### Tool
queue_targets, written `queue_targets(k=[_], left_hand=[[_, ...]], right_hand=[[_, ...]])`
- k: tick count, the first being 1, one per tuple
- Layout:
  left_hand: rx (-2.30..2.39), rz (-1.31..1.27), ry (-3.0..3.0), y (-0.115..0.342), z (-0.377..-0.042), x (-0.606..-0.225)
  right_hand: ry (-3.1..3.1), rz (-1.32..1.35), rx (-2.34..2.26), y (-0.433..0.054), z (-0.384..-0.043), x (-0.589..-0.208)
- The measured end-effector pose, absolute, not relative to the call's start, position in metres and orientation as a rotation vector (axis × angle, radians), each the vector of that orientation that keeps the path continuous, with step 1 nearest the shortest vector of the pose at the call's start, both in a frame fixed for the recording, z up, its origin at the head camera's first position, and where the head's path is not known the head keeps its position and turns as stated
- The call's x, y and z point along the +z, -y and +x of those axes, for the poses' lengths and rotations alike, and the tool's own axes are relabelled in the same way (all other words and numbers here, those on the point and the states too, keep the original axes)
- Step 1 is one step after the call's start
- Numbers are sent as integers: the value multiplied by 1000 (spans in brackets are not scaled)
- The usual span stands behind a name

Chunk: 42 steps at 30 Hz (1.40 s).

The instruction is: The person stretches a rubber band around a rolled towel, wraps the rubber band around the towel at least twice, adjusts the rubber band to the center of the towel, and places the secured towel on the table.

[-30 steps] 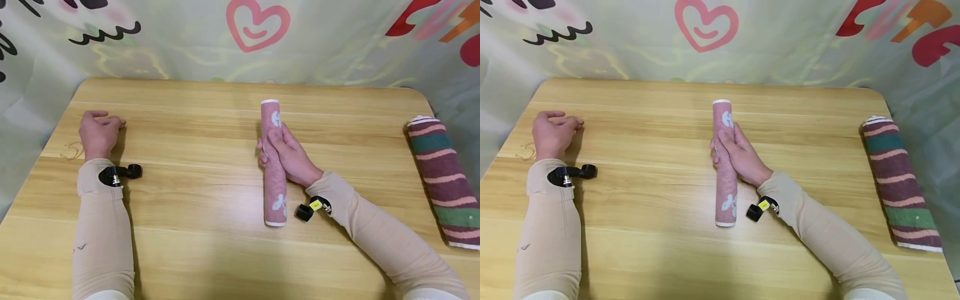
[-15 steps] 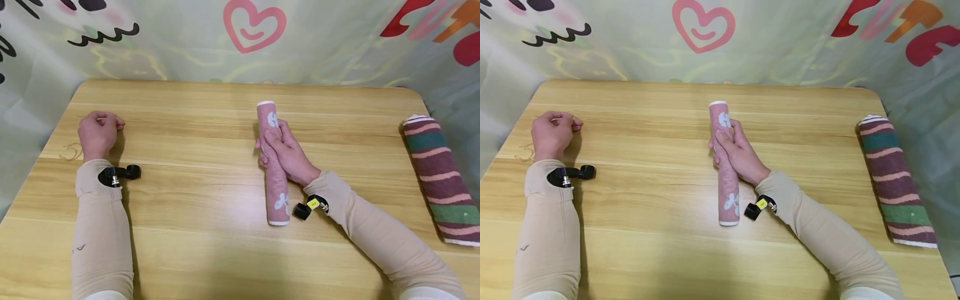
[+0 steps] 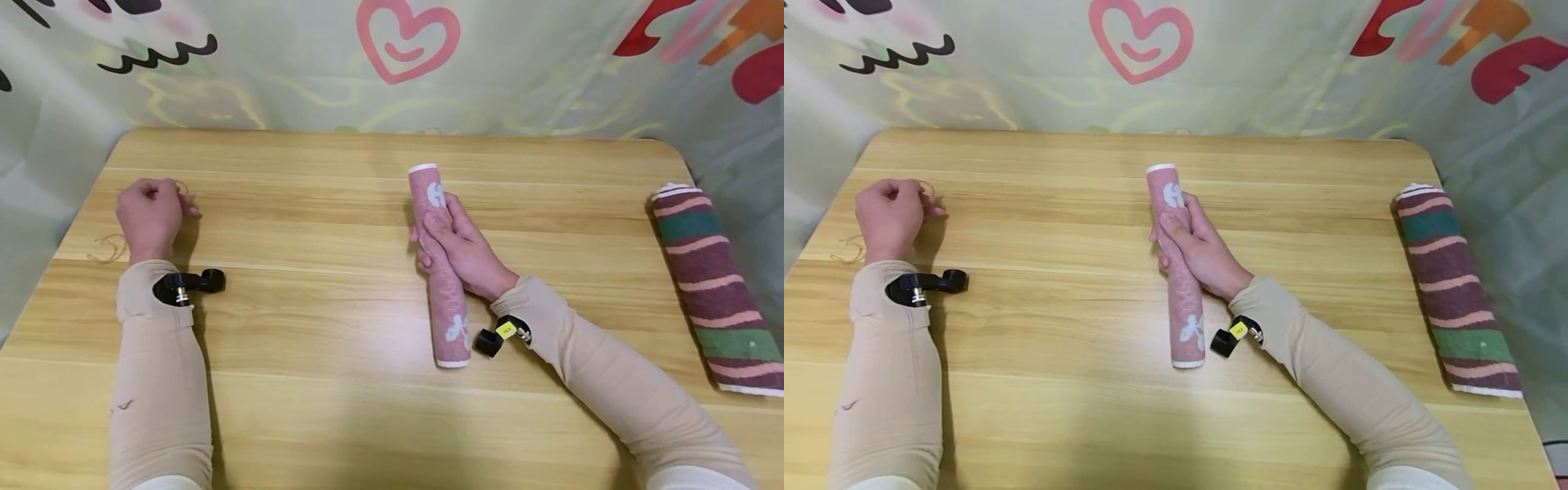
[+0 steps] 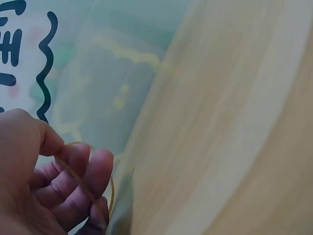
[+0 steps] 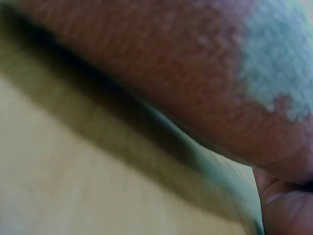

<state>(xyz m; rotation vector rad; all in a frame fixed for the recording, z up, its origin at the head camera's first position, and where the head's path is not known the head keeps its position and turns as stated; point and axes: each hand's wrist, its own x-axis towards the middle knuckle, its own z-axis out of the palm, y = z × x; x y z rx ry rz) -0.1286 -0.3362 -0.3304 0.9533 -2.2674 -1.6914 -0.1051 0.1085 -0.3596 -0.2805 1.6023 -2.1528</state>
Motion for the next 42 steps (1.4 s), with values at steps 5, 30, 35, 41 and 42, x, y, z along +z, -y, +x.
queue_targets(k=[5,30,35,41,42], left_hand=[[-1882,952,2085,336,-126,-330],[-2246,550,1721,323,-128,-316],[-2272,450,1817,317,-128,-316],[-2213,255,1962,308,-128,-317],[-2189,233,1991,306,-129,-316]], right_hand=[[-1601,-274,-2150,-107,-104,-360],[-1584,-306,-2170,-103,-104,-364],[-1598,-310,-2163,-102,-104,-363],[-1607,-308,-2161,-102,-102,-363],[-1606,-307,-2163,-102,-102,-363]])
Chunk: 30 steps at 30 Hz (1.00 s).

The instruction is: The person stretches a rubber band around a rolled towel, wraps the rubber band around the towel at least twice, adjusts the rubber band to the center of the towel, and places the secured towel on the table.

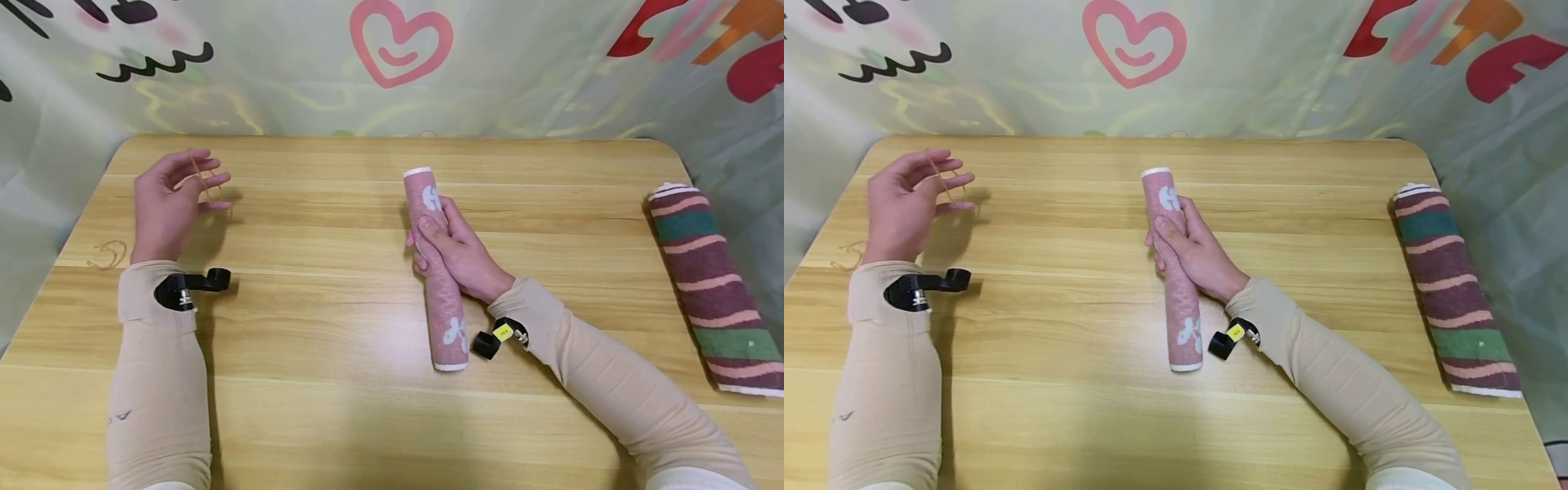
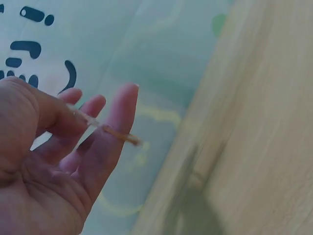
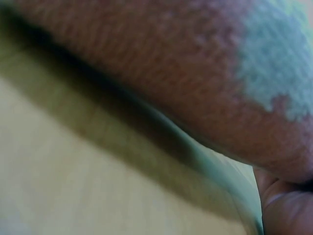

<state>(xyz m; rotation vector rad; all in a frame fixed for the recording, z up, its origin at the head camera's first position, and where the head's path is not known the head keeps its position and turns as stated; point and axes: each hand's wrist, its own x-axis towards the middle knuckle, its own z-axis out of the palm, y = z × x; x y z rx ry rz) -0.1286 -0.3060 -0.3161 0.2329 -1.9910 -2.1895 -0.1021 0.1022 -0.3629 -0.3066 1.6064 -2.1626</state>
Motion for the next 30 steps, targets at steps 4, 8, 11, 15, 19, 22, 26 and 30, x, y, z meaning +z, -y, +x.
queue_targets(k=[4,8,11,15,19,22,26,30], left_hand=[[-2176,179,2030,302,-131,-316],[-2189,150,2064,301,-132,-318],[-2186,116,2124,298,-133,-319],[-2155,87,2248,293,-134,-319],[-2107,66,2381,287,-135,-318],[-2074,47,2444,282,-134,-319],[-2033,18,2478,275,-131,-320],[-1961,-11,2567,267,-129,-319]], right_hand=[[-1605,-304,-2168,-102,-101,-363],[-1616,-311,-2160,-103,-101,-363],[-1633,-313,-2148,-103,-101,-364],[-1651,-306,-2139,-103,-101,-363],[-1654,-297,-2141,-100,-101,-364],[-1633,-294,-2150,-97,-101,-365],[-1615,-305,-2149,-92,-101,-367],[-1612,-318,-2142,-87,-100,-367]])
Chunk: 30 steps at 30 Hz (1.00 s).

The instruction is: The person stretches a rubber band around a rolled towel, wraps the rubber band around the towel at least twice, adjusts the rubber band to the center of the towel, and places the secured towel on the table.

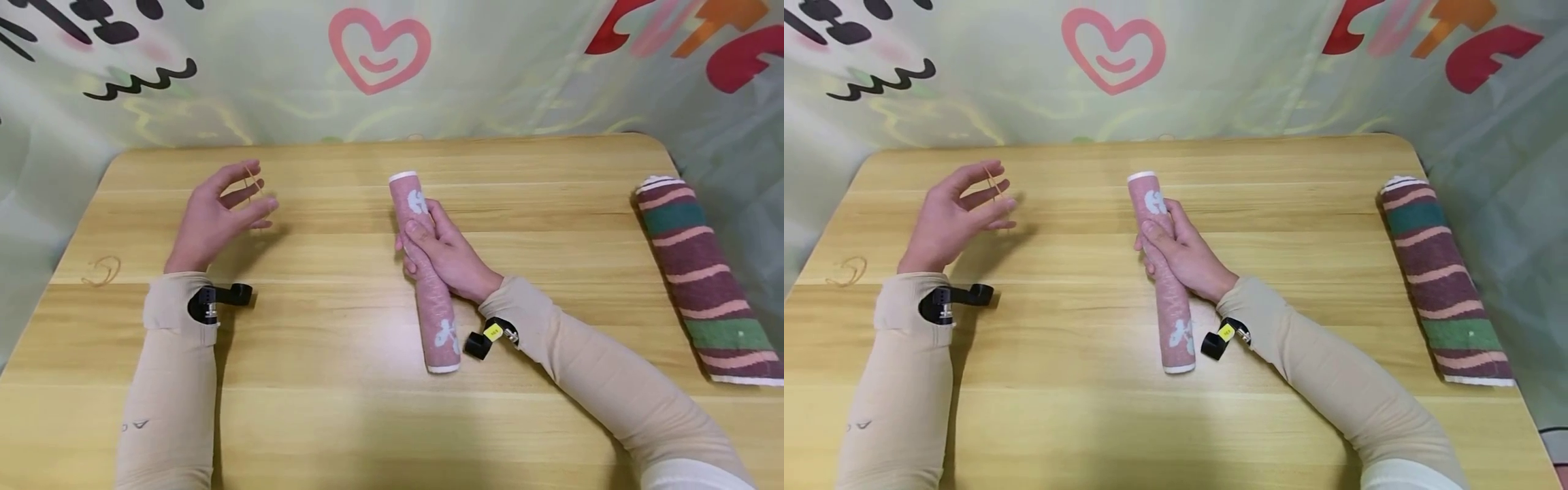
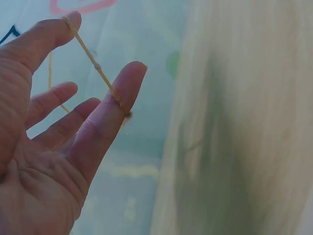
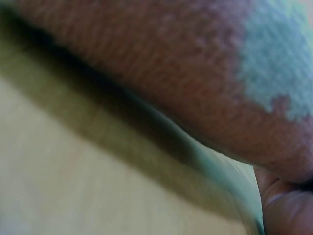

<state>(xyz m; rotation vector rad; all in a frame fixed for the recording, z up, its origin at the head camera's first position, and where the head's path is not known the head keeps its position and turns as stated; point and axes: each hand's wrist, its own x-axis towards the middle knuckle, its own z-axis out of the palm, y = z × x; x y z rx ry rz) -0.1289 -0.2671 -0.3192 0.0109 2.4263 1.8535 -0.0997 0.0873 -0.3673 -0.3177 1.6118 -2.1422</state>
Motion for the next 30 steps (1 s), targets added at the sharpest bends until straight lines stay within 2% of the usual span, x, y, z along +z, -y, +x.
queue_targets(k=[6,19,30], left_hand=[[1655,46,-2487,253,-128,-319],[1403,301,-2689,211,-126,-315],[1424,528,-2621,176,-127,-315]], right_hand=[[-1629,-320,-2125,-86,-99,-367],[-1641,-331,-2126,-88,-100,-367],[-1635,-327,-2118,-88,-100,-368]])
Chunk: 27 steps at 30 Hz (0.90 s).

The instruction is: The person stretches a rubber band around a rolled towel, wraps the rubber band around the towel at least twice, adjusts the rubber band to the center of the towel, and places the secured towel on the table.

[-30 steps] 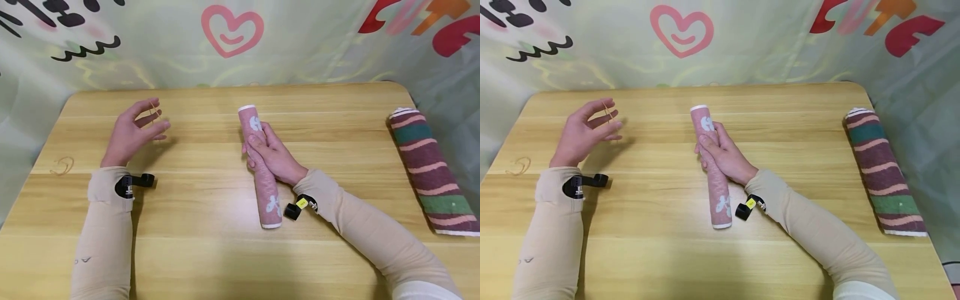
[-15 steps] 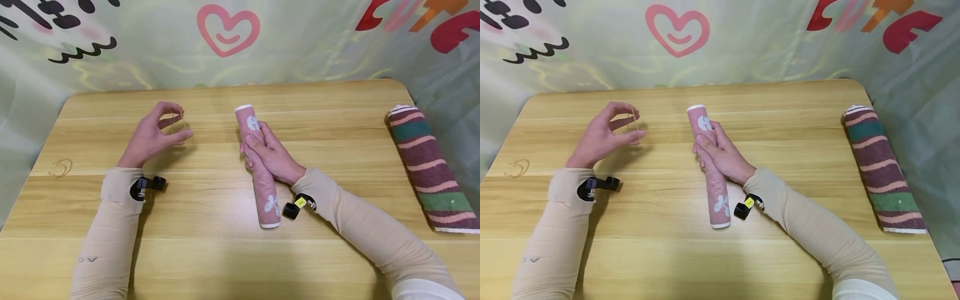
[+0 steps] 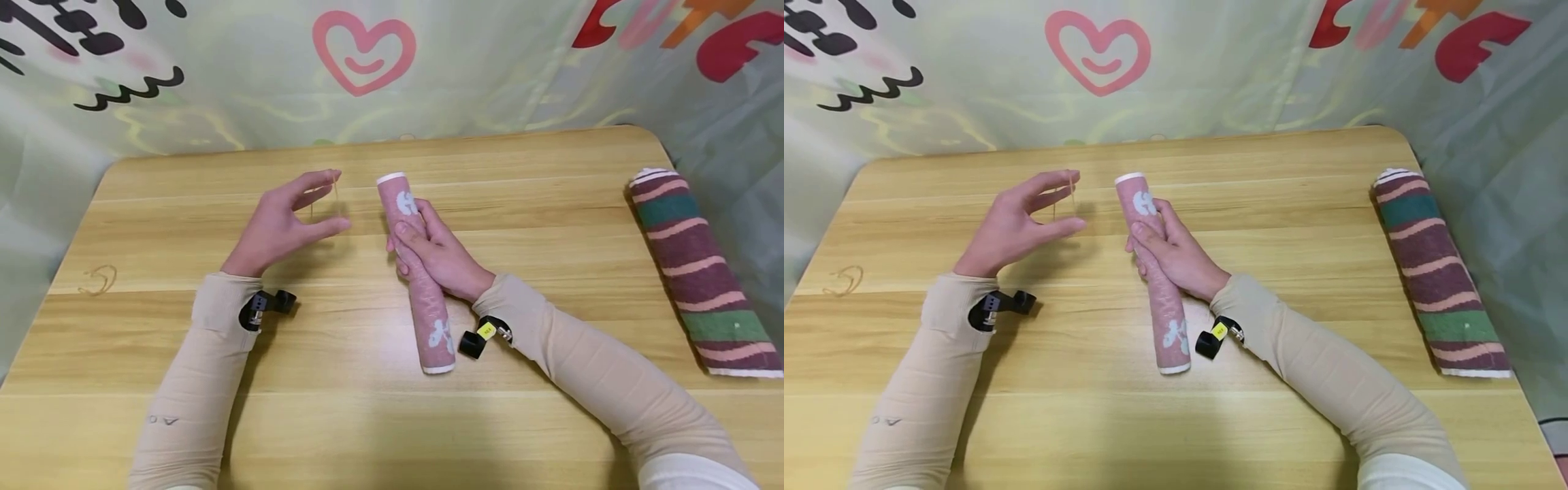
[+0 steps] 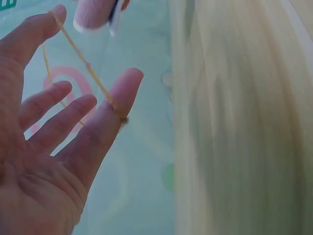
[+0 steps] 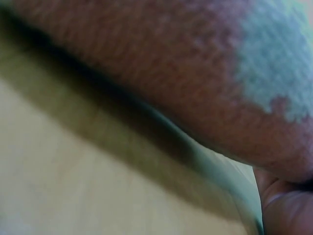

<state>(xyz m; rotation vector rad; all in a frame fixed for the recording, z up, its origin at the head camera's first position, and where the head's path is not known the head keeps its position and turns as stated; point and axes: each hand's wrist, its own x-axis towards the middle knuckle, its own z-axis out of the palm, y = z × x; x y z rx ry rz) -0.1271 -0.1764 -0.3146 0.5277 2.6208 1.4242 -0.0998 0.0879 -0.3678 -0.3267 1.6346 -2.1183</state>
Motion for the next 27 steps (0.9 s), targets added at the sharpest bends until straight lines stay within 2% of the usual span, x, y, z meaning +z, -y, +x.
queue_targets(k=[16,27], left_hand=[[1443,793,-2523,125,-134,-315],[1446,833,-2562,109,-141,-310]], right_hand=[[-1617,-384,-2129,-89,-100,-369],[-1626,-412,-2130,-89,-100,-370]])
